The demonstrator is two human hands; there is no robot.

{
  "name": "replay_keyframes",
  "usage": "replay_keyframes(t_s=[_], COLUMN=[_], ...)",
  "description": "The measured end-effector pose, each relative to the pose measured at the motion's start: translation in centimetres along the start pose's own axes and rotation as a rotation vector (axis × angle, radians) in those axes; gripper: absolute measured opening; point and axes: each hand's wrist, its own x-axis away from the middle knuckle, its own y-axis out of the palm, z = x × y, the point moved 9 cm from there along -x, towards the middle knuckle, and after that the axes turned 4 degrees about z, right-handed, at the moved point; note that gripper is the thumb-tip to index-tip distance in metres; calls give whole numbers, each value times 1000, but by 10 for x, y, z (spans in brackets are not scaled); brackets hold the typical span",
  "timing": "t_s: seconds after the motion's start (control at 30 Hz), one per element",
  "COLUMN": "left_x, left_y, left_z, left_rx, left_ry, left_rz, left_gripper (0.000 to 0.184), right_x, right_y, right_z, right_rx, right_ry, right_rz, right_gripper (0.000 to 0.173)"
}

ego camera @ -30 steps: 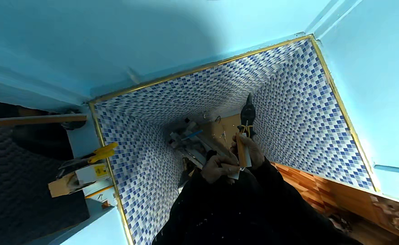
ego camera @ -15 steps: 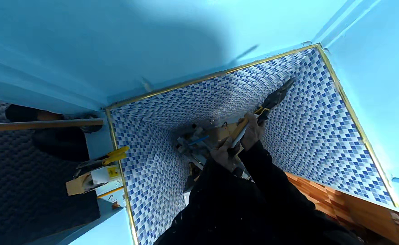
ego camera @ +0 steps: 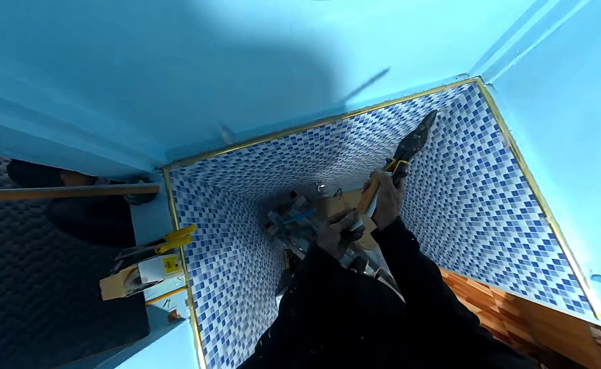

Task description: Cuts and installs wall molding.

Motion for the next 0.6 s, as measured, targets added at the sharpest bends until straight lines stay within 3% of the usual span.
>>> replay_keyframes(t_s=[0.1,0.17,0.3,0.4,0.47,0.6], left_x=[-4,-8,-22,-30,-29,-33], left_y=[-2,-2,-6,-20,-43,-62], left_z=[2,2,-6,-20,-25,-19], left_rx=[-54,-47,144,292,300,163], left_ry=[-73,-96,22,117,117,49], left_rz=[-60,-55,170,350,395,274], left_gripper=[16,15,22,30,31,18], right_x=[-10,-9,-12,-16,-26,-50], right_y=[3,4,7,7,3,-11], right_z=[5,10,23,23,13,18], right_rx=[-51,3,55,-13,-40,-7], right_ry=[19,58,-23,-140,-178,-147], right_rz=[-25,-58,84,253,258,236], right_gripper=[32,37,47,38,35,39])
